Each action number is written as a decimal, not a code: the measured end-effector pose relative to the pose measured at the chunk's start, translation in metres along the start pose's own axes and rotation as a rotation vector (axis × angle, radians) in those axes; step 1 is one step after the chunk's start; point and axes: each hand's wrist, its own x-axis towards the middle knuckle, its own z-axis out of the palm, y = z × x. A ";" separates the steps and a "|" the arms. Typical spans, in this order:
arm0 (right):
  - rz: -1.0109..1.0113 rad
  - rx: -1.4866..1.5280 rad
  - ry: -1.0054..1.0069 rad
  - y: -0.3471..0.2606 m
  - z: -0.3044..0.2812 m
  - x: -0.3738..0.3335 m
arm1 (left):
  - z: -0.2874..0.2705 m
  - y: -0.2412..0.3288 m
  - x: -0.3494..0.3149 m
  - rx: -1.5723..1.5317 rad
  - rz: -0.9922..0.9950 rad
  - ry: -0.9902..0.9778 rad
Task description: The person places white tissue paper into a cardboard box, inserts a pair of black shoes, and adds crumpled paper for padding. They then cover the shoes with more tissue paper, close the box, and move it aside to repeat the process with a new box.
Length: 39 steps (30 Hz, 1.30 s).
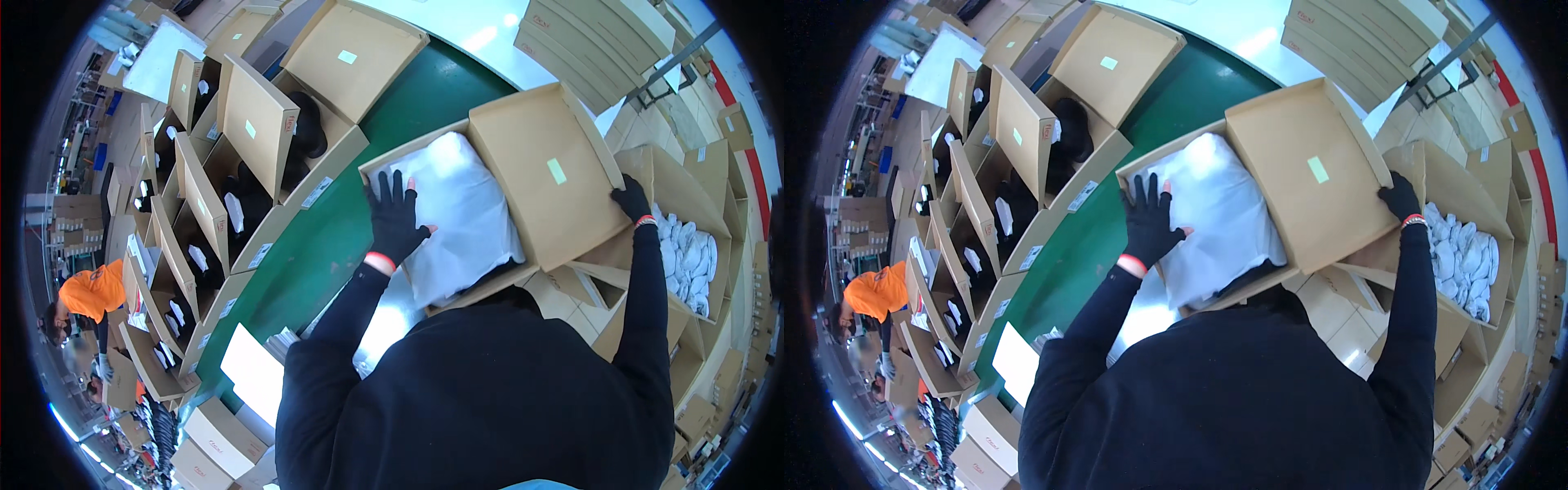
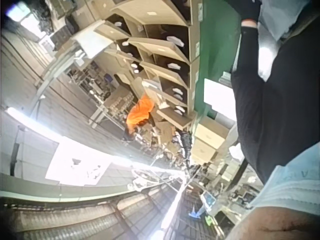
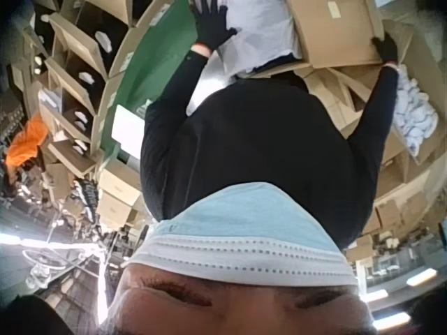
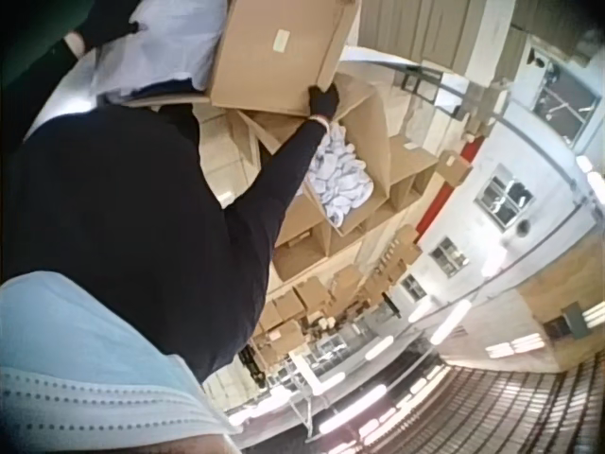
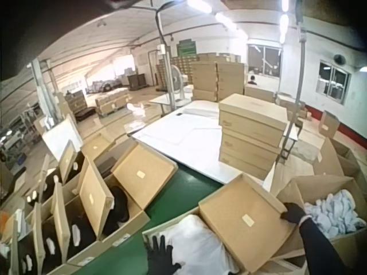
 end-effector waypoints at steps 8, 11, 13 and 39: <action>-0.511 0.036 0.271 -0.291 -0.088 -0.111 | -0.011 -0.083 -0.045 -1.475 -0.772 0.452; -0.815 0.286 -0.291 -0.341 -0.038 -0.151 | -0.015 -0.117 -0.038 -1.802 -0.765 0.502; -0.887 0.066 -0.447 -0.334 0.043 -0.165 | -0.022 -0.124 -0.016 -1.843 -0.695 0.478; -0.135 2.121 -0.262 -0.156 0.018 -0.101 | -0.161 0.019 -0.017 -1.706 -0.134 0.382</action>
